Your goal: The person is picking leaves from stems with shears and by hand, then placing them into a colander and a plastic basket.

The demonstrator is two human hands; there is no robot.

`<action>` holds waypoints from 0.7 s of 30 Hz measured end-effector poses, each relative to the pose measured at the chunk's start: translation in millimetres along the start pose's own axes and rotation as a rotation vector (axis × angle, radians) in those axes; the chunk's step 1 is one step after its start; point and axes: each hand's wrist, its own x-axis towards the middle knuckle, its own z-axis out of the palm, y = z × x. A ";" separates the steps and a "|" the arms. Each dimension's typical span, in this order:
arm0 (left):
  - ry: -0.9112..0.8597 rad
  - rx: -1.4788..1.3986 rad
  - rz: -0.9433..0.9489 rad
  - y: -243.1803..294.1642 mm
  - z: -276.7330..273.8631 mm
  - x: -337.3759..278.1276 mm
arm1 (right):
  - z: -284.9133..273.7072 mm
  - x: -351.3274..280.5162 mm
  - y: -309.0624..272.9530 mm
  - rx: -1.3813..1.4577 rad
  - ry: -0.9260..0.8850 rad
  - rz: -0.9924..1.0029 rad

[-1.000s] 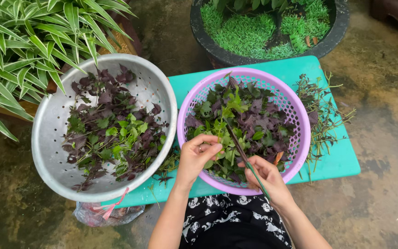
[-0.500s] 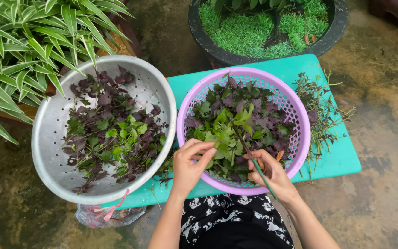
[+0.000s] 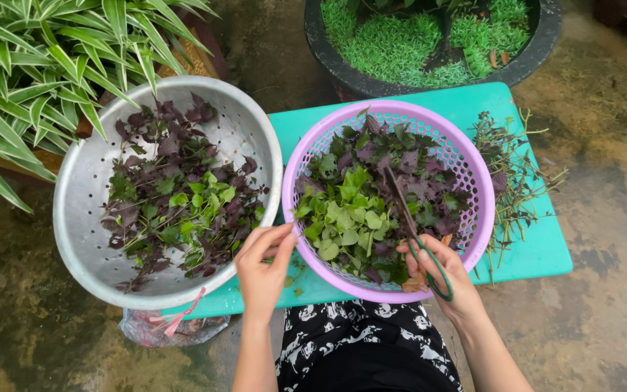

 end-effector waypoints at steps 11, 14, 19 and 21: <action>0.020 0.374 -0.168 -66.8 -37.1 -31.4 | 25.6 2.5 -6.4 0.102 -0.021 0.071; 0.050 0.516 -0.071 -86.5 -26.8 -34.6 | 24.7 2.5 0.1 0.110 -0.017 0.112; -0.025 0.770 -0.070 -109.6 -3.0 -33.2 | 18.3 2.0 11.2 0.092 0.035 0.080; -0.064 0.816 -0.034 -105.1 -0.9 -30.4 | 17.5 0.2 12.2 0.075 0.032 0.079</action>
